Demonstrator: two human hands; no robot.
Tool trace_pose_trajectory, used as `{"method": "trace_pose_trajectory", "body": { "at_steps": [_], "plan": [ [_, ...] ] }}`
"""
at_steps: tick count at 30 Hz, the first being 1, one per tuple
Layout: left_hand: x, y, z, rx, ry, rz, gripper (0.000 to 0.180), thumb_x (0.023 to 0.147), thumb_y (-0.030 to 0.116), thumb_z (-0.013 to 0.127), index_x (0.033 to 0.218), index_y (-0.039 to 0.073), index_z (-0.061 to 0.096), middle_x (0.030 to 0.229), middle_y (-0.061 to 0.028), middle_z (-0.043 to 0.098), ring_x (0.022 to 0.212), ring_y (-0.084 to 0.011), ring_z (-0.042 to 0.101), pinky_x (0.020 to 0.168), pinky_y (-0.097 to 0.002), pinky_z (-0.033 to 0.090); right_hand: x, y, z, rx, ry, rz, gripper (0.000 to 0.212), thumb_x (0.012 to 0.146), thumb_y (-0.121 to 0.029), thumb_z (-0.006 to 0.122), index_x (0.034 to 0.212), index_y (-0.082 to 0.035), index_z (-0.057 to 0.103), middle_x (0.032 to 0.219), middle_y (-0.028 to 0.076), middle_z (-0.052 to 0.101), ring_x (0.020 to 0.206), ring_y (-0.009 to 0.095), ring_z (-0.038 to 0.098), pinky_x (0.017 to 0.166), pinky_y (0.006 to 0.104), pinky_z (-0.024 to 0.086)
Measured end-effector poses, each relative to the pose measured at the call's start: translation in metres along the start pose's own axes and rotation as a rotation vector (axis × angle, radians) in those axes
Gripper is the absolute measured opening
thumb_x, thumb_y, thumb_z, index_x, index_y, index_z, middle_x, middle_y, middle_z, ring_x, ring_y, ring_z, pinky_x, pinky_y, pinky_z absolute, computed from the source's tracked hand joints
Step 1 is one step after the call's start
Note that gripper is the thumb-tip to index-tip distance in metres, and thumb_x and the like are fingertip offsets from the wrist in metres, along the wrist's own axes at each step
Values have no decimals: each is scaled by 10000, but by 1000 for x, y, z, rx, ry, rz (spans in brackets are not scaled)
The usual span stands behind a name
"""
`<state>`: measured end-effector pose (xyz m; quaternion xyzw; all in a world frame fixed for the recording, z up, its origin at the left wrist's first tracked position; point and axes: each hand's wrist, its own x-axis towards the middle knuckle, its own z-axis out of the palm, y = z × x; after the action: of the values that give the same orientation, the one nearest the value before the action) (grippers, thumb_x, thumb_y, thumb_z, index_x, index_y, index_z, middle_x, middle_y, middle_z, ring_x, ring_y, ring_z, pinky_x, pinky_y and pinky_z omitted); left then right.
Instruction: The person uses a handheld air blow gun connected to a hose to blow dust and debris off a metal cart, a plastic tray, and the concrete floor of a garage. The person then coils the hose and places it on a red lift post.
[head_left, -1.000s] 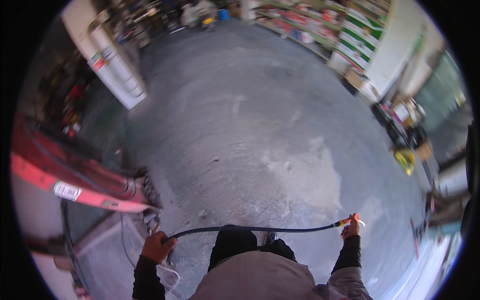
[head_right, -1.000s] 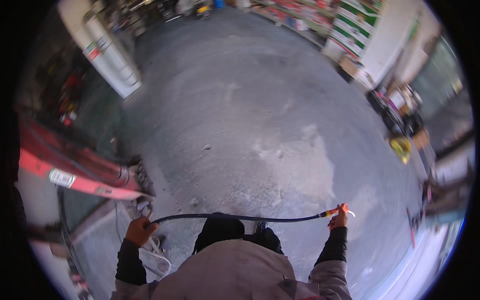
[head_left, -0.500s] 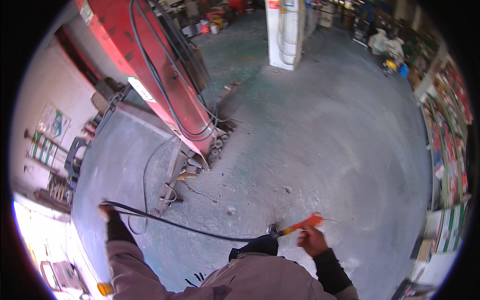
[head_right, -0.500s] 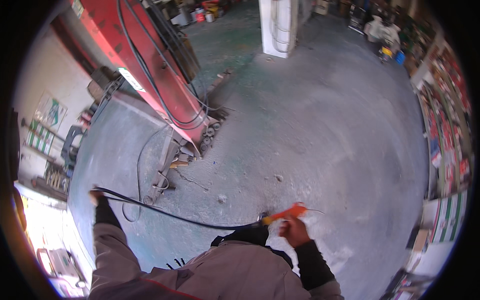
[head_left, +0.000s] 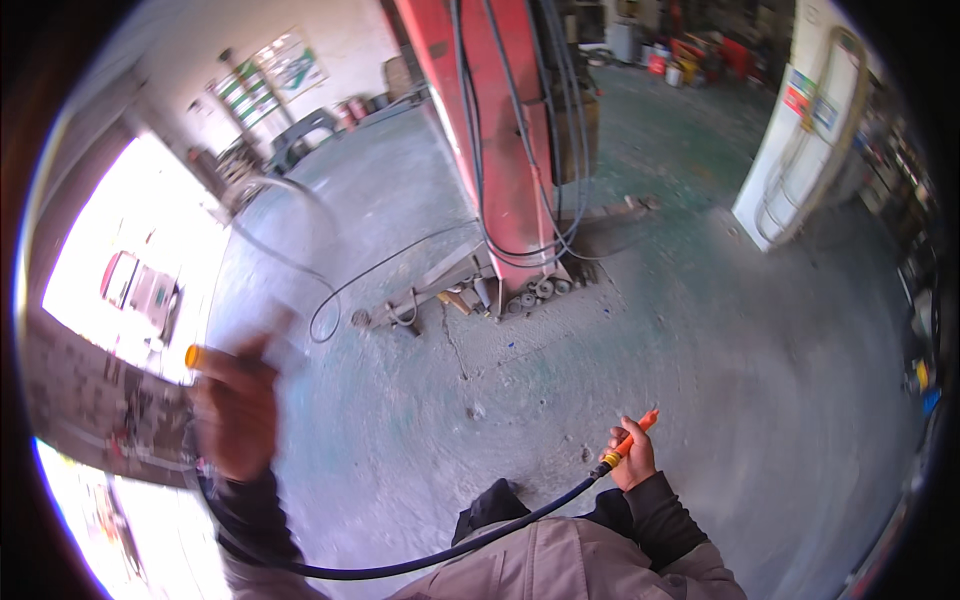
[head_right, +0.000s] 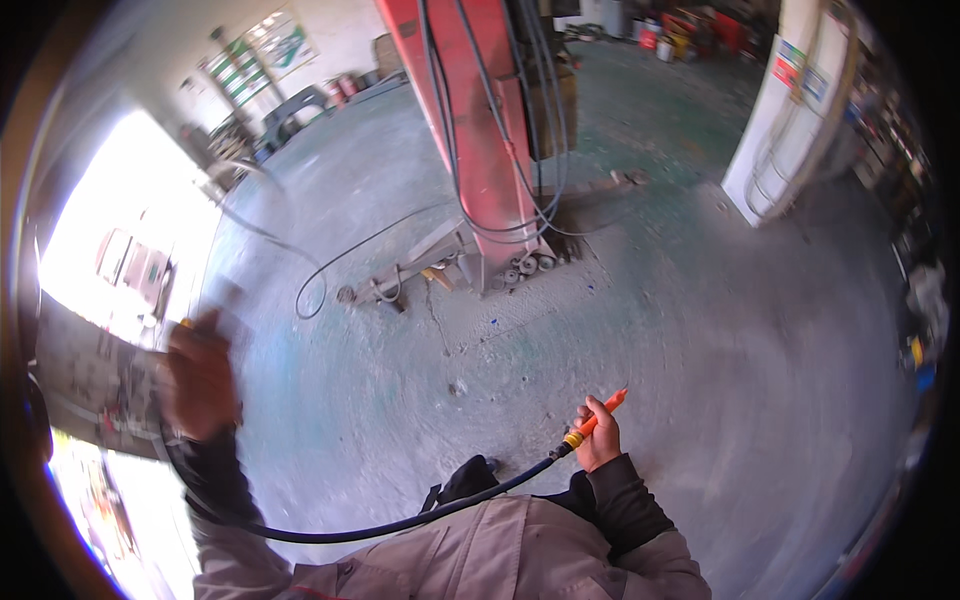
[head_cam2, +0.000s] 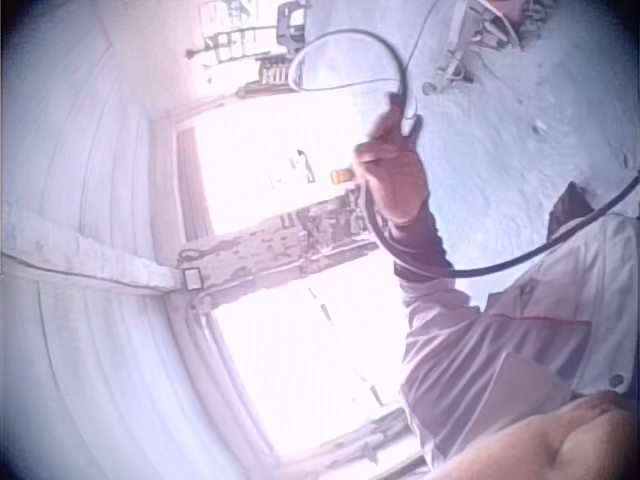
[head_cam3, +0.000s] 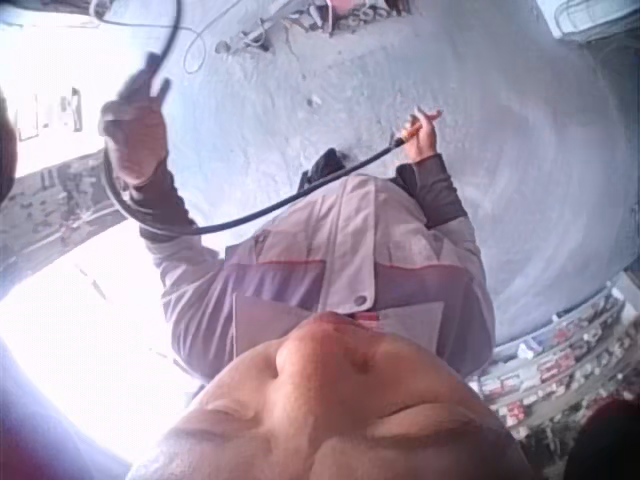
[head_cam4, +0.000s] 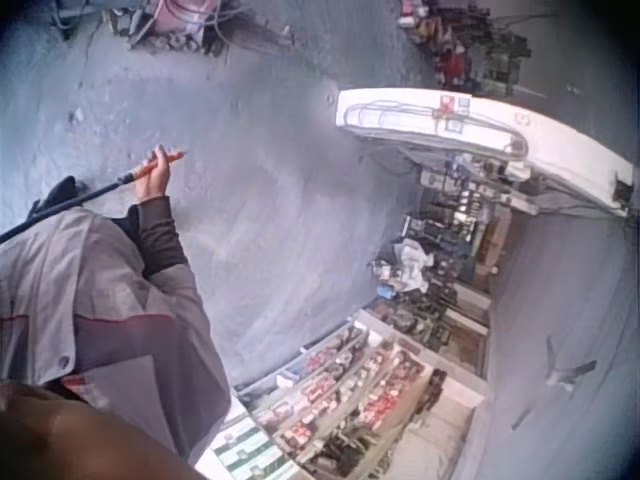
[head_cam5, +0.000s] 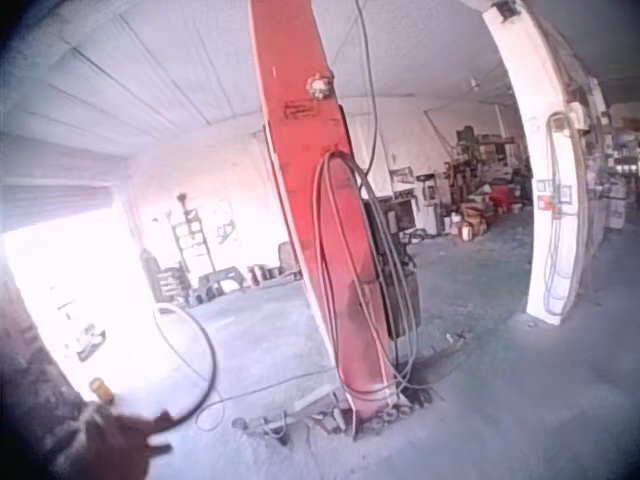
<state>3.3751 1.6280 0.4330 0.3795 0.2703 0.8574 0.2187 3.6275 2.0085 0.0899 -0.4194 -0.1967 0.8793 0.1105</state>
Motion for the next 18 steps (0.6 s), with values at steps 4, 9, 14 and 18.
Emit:
{"method": "trace_pose_trajectory", "body": {
  "at_steps": [4, 9, 14, 18],
  "plan": [
    [-138, -150, 70, 335, 486, -330, 429, 1012, 414, 476, 996, -10, 538, 1198, -349, 584, 1249, -516, 509, 945, -557, 519, 32, -74, -40, -245, -181, 125, 222, 883, -315, 624, 817, -117, 549, 741, 31, 562, 648, 202, 546, 689, 428, 492],
    [-316, -285, 195, -131, 1074, -542, 378, 1034, 377, 437, 1023, 32, 591, 1195, -312, 617, 1222, -466, 548, 942, -565, 506, 64, -130, -77, -624, -251, 377, 199, 894, -246, 606, 928, -67, 525, 816, 113, 591, 806, 288, 651, 800, 488, 554],
    [-414, -366, 301, -176, 1516, -407, 351, 1043, 361, 419, 941, 65, 578, 1115, -269, 666, 1103, -439, 630, 855, -544, 544, 49, -85, -138, -948, -198, 604, 310, 853, -283, 668, 1015, -56, 531, 908, 163, 622, 840, 336, 652, 807, 563, 539],
    [-475, -422, 383, 114, 1786, -341, 217, 1029, 256, 466, 997, 50, 529, 1035, -202, 696, 966, -310, 692, 751, -477, 593, 17, -52, -200, -1374, -294, 954, 301, 888, -282, 614, 1052, -46, 524, 953, 189, 638, 876, 345, 655, 842, 570, 535]
  ]
}}
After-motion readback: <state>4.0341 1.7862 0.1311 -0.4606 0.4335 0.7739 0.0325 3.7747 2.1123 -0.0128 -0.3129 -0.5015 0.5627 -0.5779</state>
